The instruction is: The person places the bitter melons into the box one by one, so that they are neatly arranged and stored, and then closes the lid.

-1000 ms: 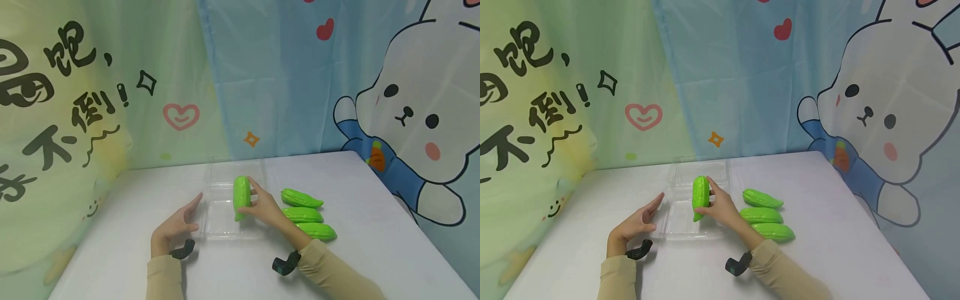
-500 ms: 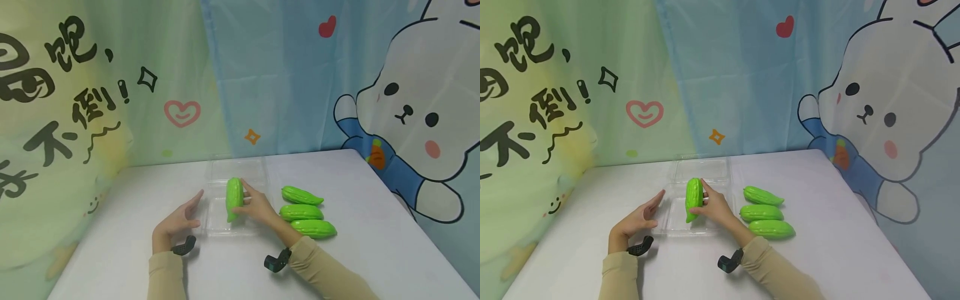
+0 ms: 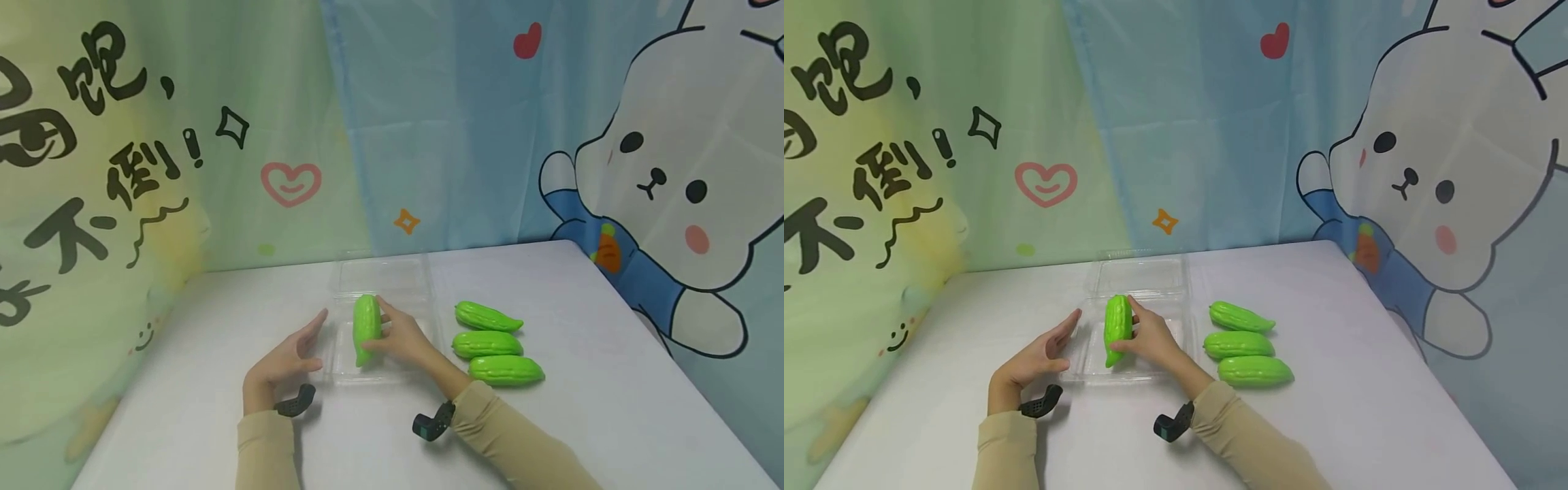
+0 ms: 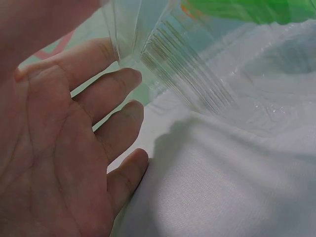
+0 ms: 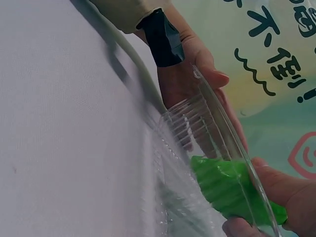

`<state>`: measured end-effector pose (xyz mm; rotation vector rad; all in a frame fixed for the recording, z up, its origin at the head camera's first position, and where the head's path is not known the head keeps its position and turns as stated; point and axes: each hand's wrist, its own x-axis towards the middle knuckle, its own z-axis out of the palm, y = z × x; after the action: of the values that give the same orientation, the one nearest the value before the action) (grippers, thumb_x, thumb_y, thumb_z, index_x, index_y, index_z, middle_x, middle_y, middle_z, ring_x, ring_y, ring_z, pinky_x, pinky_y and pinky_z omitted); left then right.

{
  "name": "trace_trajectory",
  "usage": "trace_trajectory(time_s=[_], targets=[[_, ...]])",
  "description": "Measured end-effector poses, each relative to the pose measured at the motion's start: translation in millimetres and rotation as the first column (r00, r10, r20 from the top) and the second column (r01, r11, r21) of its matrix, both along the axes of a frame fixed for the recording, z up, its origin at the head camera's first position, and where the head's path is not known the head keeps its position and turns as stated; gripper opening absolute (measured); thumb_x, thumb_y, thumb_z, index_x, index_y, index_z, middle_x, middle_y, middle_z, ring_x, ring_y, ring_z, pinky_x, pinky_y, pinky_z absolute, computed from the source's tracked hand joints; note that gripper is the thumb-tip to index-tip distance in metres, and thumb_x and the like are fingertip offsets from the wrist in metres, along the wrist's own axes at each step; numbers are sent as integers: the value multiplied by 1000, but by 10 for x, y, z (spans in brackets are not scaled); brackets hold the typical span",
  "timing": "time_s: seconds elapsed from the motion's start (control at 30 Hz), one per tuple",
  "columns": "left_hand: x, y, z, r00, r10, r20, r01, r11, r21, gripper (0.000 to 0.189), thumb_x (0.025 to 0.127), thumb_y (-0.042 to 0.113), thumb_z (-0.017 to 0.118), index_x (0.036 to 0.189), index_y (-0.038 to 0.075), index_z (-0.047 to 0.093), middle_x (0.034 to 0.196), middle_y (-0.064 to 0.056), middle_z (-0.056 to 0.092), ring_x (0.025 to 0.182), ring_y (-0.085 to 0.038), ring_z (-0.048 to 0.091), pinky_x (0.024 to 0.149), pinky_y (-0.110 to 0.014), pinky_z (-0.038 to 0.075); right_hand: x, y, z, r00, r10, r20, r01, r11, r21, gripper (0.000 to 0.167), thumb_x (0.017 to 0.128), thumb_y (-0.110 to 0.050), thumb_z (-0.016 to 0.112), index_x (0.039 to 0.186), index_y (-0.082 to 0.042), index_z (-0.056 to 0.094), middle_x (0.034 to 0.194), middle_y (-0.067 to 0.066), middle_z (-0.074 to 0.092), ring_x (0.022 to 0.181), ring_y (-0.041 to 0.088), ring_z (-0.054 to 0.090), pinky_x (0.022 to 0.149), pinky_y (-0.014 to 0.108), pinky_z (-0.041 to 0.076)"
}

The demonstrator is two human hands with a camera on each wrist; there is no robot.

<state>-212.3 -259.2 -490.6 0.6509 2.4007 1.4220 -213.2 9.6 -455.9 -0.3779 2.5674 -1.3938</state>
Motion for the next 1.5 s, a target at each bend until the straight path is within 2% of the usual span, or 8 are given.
trace_trajectory(time_s=[0.13,0.37,0.67,0.83,1.13,1.5], targets=[[17,1,3,1000,3,8,-3,1000,1,104,73,32,81,153,19,16,161,-1,11,149,-25,9,119,-47,12,-3,-65,-16,1000,17,-12,-17,1000,17,103,71,-31,83,151,-10,22,123,19,61,87,21,69,78,31,56],[49,9,23,998,9,63,-12,999,47,105,72,32,81,153,20,16,161,0,9,149,-26,6,120,-47,9,-3,-161,-39,1000,25,1,-25,999,46,102,72,-33,81,152,-13,22,125,17,61,83,17,68,78,31,55],[23,-4,-28,999,5,35,-6,999,32,104,72,33,81,153,21,17,161,0,11,148,-26,9,119,-47,12,-16,-229,-84,1000,21,15,-23,994,106,103,71,-35,82,151,-11,23,121,16,62,79,15,63,76,31,55],[2,-10,-19,999,1,33,-2,999,38,104,72,34,81,153,22,16,161,0,10,148,-26,9,119,-49,11,-27,-246,-79,999,29,22,-31,992,121,104,71,-37,81,152,-11,22,123,16,62,83,16,63,82,35,55],[-3,-7,18,999,-7,33,5,999,39,103,74,27,80,153,18,16,161,-2,10,148,-27,9,119,-46,13,-61,-281,-84,998,51,26,-54,991,119,104,71,-35,81,152,-10,21,125,16,62,100,24,65,95,42,52],[-6,17,1,999,-8,46,6,999,35,103,74,28,80,153,18,15,161,-2,9,148,-27,8,119,-47,12,-58,-296,-121,999,47,11,-48,992,114,103,71,-38,81,151,-9,24,122,16,63,96,23,66,90,40,54]])
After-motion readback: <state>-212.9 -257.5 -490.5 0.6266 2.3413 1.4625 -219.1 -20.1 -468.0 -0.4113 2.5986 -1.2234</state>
